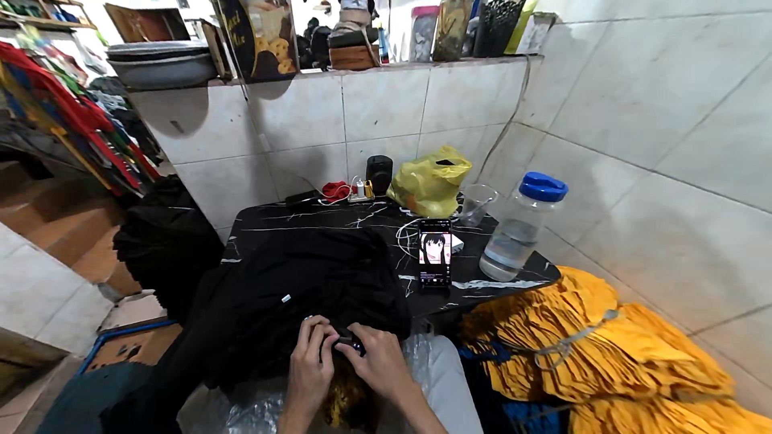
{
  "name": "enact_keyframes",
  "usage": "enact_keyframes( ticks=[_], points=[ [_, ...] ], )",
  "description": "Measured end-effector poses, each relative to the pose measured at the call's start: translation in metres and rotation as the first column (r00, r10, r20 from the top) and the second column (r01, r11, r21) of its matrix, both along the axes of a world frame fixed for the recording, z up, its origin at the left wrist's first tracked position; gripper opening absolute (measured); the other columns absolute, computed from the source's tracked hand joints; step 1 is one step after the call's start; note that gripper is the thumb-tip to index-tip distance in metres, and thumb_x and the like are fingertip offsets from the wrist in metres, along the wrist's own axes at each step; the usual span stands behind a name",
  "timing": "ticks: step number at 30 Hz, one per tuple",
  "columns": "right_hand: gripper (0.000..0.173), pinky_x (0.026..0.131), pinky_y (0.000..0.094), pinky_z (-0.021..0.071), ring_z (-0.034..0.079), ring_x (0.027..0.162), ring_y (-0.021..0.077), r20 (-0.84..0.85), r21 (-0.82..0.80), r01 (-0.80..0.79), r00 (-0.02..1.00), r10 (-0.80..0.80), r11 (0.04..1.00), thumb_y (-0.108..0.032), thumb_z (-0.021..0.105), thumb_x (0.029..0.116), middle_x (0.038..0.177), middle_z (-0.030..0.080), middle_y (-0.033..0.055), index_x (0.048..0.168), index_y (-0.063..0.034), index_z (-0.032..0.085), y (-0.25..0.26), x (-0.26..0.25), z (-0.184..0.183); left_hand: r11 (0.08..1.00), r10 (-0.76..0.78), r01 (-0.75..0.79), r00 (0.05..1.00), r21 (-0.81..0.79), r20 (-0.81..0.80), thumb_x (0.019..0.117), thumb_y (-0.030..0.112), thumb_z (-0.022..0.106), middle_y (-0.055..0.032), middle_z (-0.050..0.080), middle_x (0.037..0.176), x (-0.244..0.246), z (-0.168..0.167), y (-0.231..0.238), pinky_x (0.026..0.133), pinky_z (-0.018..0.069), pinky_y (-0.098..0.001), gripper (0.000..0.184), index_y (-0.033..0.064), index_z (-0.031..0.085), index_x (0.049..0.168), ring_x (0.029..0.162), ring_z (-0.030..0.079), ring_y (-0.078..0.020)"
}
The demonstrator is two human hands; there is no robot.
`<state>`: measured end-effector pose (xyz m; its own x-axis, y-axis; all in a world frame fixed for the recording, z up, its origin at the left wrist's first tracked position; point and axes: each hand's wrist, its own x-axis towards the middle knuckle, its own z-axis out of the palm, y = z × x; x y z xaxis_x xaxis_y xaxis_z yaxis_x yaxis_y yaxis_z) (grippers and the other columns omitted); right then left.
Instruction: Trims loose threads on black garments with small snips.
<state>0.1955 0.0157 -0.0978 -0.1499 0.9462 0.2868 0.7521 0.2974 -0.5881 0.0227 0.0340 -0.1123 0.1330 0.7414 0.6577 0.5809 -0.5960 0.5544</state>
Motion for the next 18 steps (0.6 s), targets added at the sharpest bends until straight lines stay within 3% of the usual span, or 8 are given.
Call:
enact_keyframes(
  ticks=[6,9,12,15,17,18],
  points=[
    [0.049,0.071,0.0446,0.0579,0.072,0.079,0.0211,-0.021,-0.012,-0.028,0.999,0.028,1.000,-0.055,0.051,0.1031,0.090,0.074,0.0047,0.115,-0.0129,0.073,0.001,-0.007,-0.002,0.999,0.026,-0.025,1.000,-0.020,0.015,0.0993,0.020,0.060,-0.0085,0.063,0.119,-0.002,0.002,0.002,0.082,0.0582,-0.0210,0.017,0.0072,0.071,0.095,0.101,0.065,-0.0088],
    [0.044,0.068,0.0448,0.0570,0.072,0.077,0.0215,-0.017,0.019,0.035,0.999,-0.035,0.999,-0.048,0.046,0.1063,0.085,0.073,0.0042,0.108,-0.0142,0.074,0.002,-0.011,-0.002,1.000,0.016,-0.016,1.000,-0.016,0.019,0.0994,0.021,0.061,-0.0091,0.062,0.118,-0.001,0.002,0.001,0.083,0.0577,-0.0199,0.019,0.0063,0.072,0.096,0.100,0.064,-0.0086],
    [0.047,0.068,0.0436,0.0595,0.072,0.076,0.0203,-0.109,0.068,0.159,0.982,-0.152,0.985,-0.052,0.053,0.1029,0.088,0.075,0.0046,0.113,-0.0113,0.075,0.007,-0.010,-0.003,0.997,-0.065,0.069,0.994,-0.043,0.086,0.0992,0.021,0.062,-0.0070,0.063,0.113,-0.005,0.003,-0.002,0.085,0.0574,-0.0210,0.017,0.0072,0.071,0.096,0.101,0.064,-0.0089],
    [0.046,0.077,0.0392,0.0598,0.070,0.082,0.0144,-0.260,0.025,0.149,0.956,-0.138,0.989,-0.054,0.063,0.0969,0.095,0.075,0.0021,0.114,-0.0126,0.075,0.016,-0.001,-0.010,0.915,-0.311,0.317,0.948,-0.249,0.063,0.1029,0.031,0.060,-0.0009,0.072,0.098,-0.021,0.005,-0.008,0.086,0.0593,-0.0283,0.027,0.0107,0.075,0.093,0.094,0.068,-0.0086],
    [0.033,0.084,0.0345,0.0593,0.070,0.090,0.0106,-0.393,0.013,0.052,0.919,-0.043,0.999,-0.040,0.071,0.0943,0.099,0.075,0.0014,0.112,-0.0115,0.075,0.024,0.007,-0.017,0.868,-0.377,0.351,0.926,-0.350,-0.007,0.1031,0.039,0.060,0.0040,0.074,0.096,-0.028,0.003,-0.009,0.085,0.0592,-0.0276,0.031,0.0151,0.078,0.094,0.092,0.070,-0.0051],
    [0.027,0.085,0.0311,0.0594,0.070,0.091,0.0085,-0.457,0.018,0.016,0.889,-0.006,1.000,-0.032,0.073,0.0931,0.099,0.075,0.0010,0.110,-0.0106,0.076,0.027,0.010,-0.020,0.890,-0.341,0.305,0.939,-0.340,-0.049,0.1025,0.040,0.061,0.0060,0.074,0.098,-0.029,0.002,-0.009,0.086,0.0590,-0.0265,0.028,0.0175,0.077,0.098,0.093,0.069,-0.0037]
  ],
)
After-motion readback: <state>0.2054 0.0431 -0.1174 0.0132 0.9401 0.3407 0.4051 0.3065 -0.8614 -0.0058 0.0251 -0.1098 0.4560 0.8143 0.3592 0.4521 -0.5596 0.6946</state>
